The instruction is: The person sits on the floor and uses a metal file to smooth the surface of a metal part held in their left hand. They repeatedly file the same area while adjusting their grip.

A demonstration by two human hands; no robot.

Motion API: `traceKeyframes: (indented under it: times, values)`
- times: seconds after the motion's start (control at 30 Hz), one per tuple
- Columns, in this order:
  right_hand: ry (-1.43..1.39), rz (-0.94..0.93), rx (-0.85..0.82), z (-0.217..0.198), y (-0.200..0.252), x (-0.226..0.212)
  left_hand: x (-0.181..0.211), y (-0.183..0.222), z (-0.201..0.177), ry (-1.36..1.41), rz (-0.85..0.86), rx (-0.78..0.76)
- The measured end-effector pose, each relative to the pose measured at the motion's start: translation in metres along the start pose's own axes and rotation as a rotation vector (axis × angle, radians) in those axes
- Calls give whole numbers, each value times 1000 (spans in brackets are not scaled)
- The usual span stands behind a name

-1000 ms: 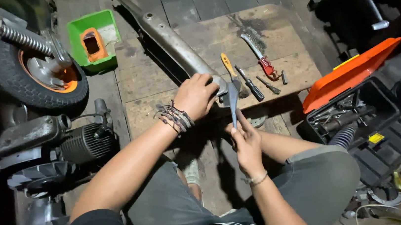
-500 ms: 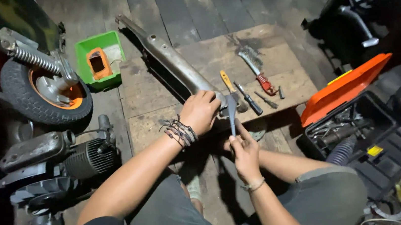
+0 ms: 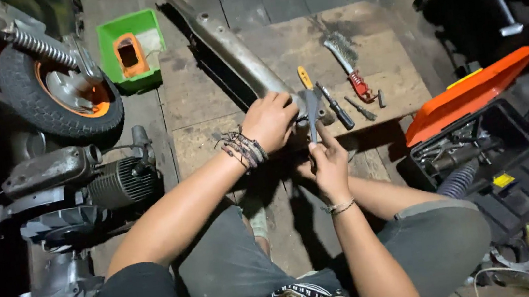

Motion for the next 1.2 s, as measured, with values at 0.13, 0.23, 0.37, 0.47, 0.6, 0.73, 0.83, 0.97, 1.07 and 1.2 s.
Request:
traceKeyframes:
  times: [0.13, 0.23, 0.37, 0.47, 0.6, 0.73, 0.83, 0.97, 1.07, 1.2]
  values:
    - [-22, 69, 8, 5, 31, -34, -6, 2, 6, 42, -20, -34]
    - [47, 80, 8, -1, 34, -33, -5, 1, 7, 46, -17, -15]
    - [-42, 56, 19, 5, 20, -26, -2, 2, -2, 29, 9, -8]
    - [7, 64, 24, 2, 29, -29, -3, 1, 0, 50, 18, -27]
    - [51, 128, 27, 13, 48, -78, -6, 0, 6, 61, 11, -42]
    - [21, 86, 45, 4, 22, -22, -3, 0, -2, 59, 9, -55]
    - [-74, 74, 44, 6, 20, -21, -7, 0, -2, 75, -7, -83]
    - [44, 135, 15, 10, 37, -46, -9, -2, -1, 81, -4, -61]
    - [49, 142, 5, 3, 21, -23, -5, -1, -1, 95, -12, -66]
    - [-116, 208, 25, -7, -7, 21, -7, -2, 0, 70, -9, -81]
Point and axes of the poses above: each hand's wrist, its own y-axis away from the middle knuckle, its own z-axis out of the palm, x = y × z, the point moved 6 cm from there along -y, towards the middle knuckle, and after that the axes turned 2 degrees about -z, right-handed, at the moved point
